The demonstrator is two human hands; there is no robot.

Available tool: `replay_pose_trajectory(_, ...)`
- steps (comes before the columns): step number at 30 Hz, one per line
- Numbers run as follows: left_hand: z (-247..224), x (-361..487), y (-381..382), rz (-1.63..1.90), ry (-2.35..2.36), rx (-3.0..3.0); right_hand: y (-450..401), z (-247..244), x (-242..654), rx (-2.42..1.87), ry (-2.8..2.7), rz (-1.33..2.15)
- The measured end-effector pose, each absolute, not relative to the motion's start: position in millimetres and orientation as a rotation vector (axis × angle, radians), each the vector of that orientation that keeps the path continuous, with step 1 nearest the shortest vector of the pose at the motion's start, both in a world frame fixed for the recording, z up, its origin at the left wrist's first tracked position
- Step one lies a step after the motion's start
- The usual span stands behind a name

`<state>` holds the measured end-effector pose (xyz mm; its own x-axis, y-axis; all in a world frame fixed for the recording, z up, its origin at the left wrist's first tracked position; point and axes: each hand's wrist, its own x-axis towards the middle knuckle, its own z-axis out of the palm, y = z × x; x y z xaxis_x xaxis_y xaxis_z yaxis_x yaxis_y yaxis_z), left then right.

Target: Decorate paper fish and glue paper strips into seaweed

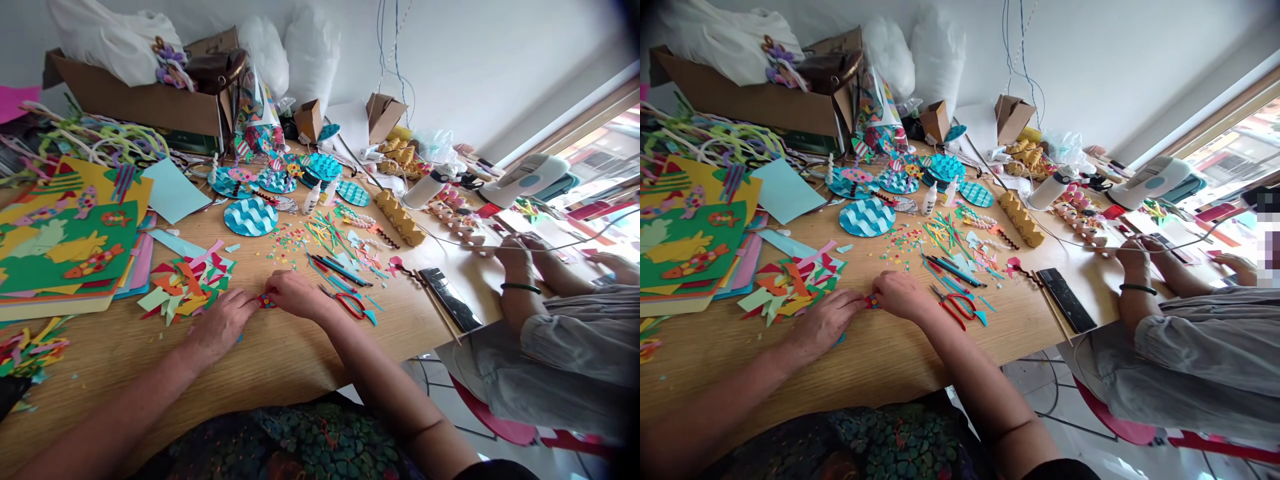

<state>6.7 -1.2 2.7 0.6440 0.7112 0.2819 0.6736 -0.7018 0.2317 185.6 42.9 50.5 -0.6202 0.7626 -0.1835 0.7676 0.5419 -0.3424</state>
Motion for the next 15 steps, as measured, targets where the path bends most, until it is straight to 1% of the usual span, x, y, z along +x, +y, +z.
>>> replay_pose_trajectory(12,4.0,6.0,-2.1,0.529,1.172,2.703,42.5,53.4,183.7,1.387,2.692,-0.628)
replay_pose_trajectory(15,3.4,5.6,-2.9,0.552,1.151,2.701,41.6,60.1,186.4,1.477,2.725,-0.636)
